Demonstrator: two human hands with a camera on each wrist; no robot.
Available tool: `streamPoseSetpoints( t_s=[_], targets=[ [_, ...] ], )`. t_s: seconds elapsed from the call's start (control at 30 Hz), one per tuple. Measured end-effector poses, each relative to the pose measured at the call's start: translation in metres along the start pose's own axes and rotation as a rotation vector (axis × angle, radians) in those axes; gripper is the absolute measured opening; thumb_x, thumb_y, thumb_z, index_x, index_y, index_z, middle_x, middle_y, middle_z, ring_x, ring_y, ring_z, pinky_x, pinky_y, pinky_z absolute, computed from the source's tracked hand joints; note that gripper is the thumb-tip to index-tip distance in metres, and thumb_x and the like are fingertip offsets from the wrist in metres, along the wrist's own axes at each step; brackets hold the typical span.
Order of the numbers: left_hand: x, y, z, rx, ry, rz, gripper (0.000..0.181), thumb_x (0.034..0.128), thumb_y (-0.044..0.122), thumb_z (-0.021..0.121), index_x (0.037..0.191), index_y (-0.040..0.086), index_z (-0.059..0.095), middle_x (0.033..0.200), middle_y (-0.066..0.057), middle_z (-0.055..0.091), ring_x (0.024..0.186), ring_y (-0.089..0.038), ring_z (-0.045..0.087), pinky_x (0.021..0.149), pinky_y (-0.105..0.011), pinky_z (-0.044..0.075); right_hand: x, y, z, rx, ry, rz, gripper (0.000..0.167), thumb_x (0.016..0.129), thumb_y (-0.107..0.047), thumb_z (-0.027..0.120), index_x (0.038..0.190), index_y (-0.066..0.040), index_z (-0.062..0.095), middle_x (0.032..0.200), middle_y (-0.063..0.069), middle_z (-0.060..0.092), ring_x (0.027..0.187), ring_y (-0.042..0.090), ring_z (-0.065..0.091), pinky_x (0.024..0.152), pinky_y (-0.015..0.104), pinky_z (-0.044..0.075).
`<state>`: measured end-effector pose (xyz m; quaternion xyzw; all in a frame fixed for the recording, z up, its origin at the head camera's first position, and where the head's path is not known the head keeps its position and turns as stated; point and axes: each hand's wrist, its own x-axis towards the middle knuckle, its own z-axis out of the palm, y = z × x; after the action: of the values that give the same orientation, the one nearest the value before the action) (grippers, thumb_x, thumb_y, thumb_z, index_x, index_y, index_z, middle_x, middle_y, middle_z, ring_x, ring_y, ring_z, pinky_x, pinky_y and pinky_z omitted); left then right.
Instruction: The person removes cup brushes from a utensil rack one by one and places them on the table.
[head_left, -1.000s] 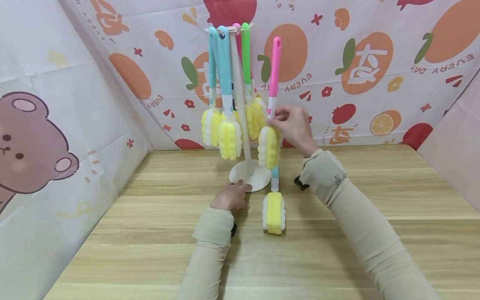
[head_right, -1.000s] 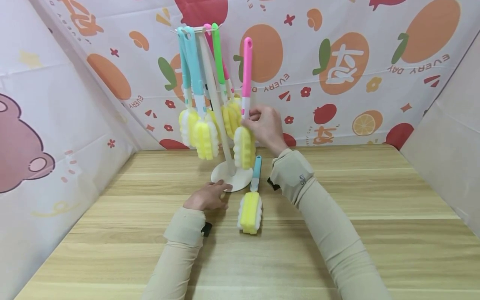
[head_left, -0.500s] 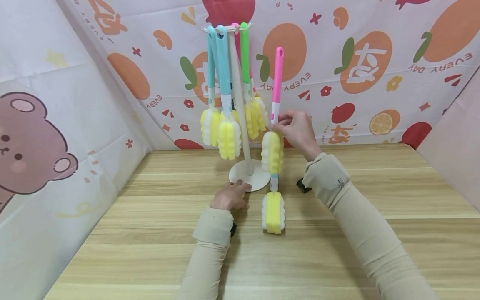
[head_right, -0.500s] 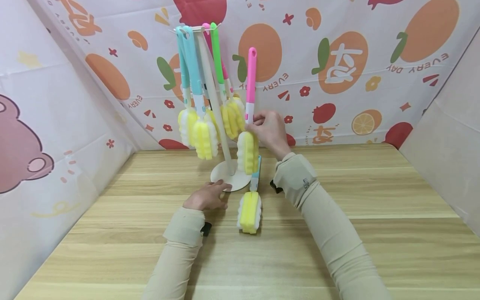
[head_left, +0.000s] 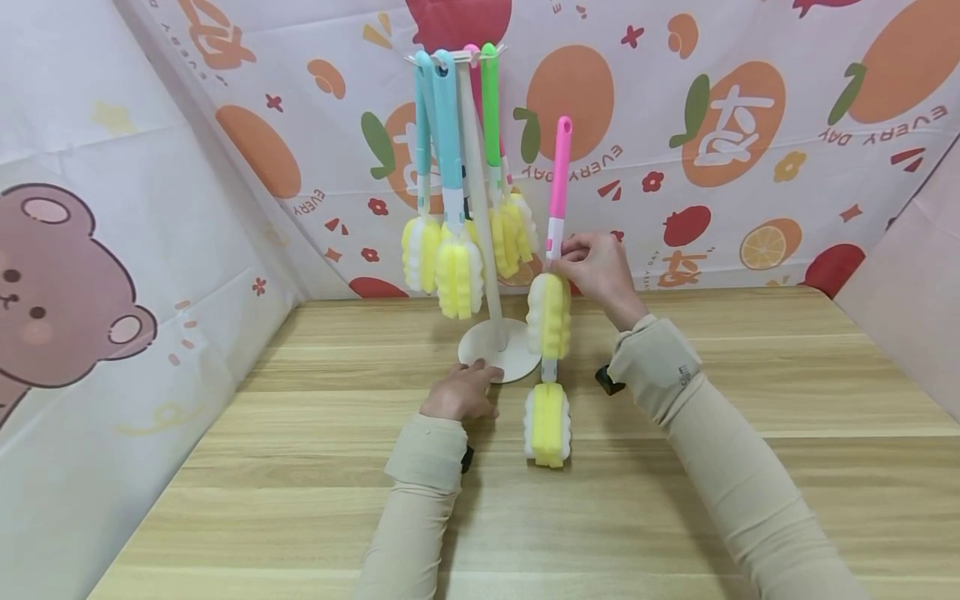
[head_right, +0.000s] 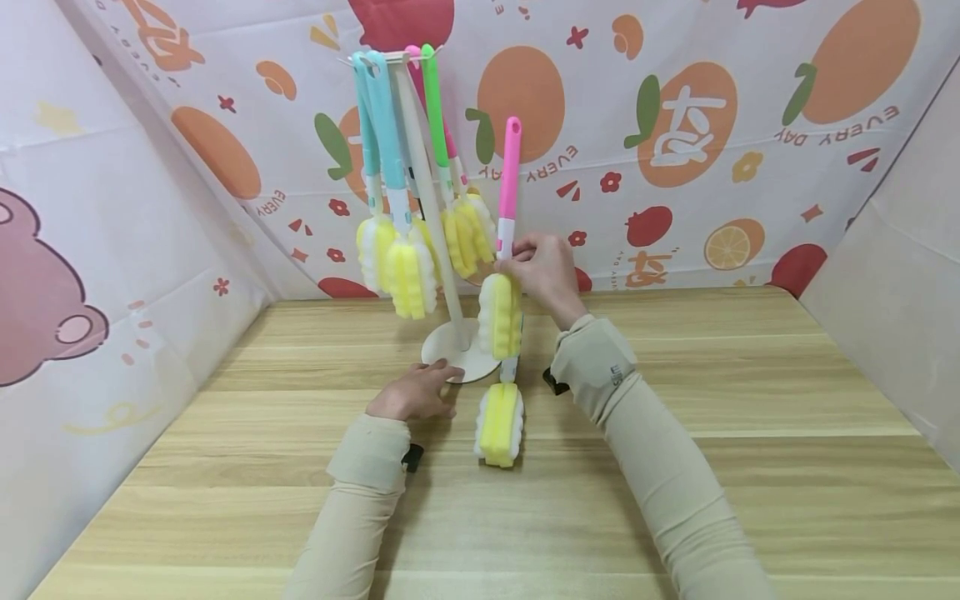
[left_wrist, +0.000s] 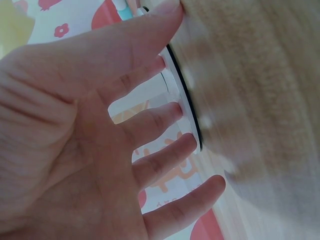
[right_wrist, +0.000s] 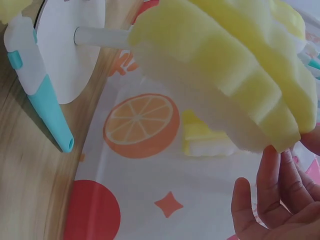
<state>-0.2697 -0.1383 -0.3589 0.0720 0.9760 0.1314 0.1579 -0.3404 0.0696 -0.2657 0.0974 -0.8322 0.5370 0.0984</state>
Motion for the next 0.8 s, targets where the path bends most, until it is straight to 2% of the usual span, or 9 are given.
streamPoseSetpoints(
  t_s=[0.17,0.23,0.6,0.8],
  targets=[
    [-0.001,0.000,0.000,-0.004,-0.002,0.004,0.060,0.0902,0.017,0.078,0.146,0.018,0.055,0.161,-0.012,0.036,0.146,-0.036,0.030,0.107,-0.061,0.037,-0.002,0.005,-0.002,0.040,-0.024,0.041,0.029,0.088,-0.008,0.078,0.111,0.007,0.070,0.101,0.020,0.072,0.083,0.018,0.065,0.068,0.026,0.057],
    [-0.001,0.000,0.000,-0.007,-0.003,0.005,0.060,0.0901,0.017,0.077,0.146,0.018,0.055,0.161,-0.012,0.035,0.146,-0.037,0.030,0.107,-0.062,0.037,-0.002,0.007,-0.002,0.047,-0.031,0.052,0.029,0.088,-0.007,0.078,0.112,0.007,0.070,0.102,0.020,0.072,0.083,0.018,0.065,0.065,0.021,0.055],
    [0.000,-0.001,0.000,0.000,-0.003,0.003,0.061,0.0898,0.017,0.078,0.146,0.018,0.055,0.161,-0.012,0.036,0.146,-0.037,0.031,0.107,-0.061,0.037,-0.005,0.015,-0.004,0.011,-0.040,0.052,0.022,0.088,-0.006,0.078,0.104,0.006,0.070,0.095,0.015,0.071,0.079,0.014,0.063,0.066,0.021,0.052],
    [0.000,0.000,0.000,0.008,-0.002,0.009,0.060,0.0904,0.018,0.077,0.146,0.019,0.055,0.160,-0.012,0.036,0.145,-0.037,0.031,0.106,-0.060,0.039,-0.007,0.019,-0.007,-0.002,-0.059,0.085,0.024,0.088,-0.009,0.079,0.104,0.006,0.071,0.091,0.012,0.071,0.077,0.013,0.060,0.067,0.023,0.051]
  ],
)
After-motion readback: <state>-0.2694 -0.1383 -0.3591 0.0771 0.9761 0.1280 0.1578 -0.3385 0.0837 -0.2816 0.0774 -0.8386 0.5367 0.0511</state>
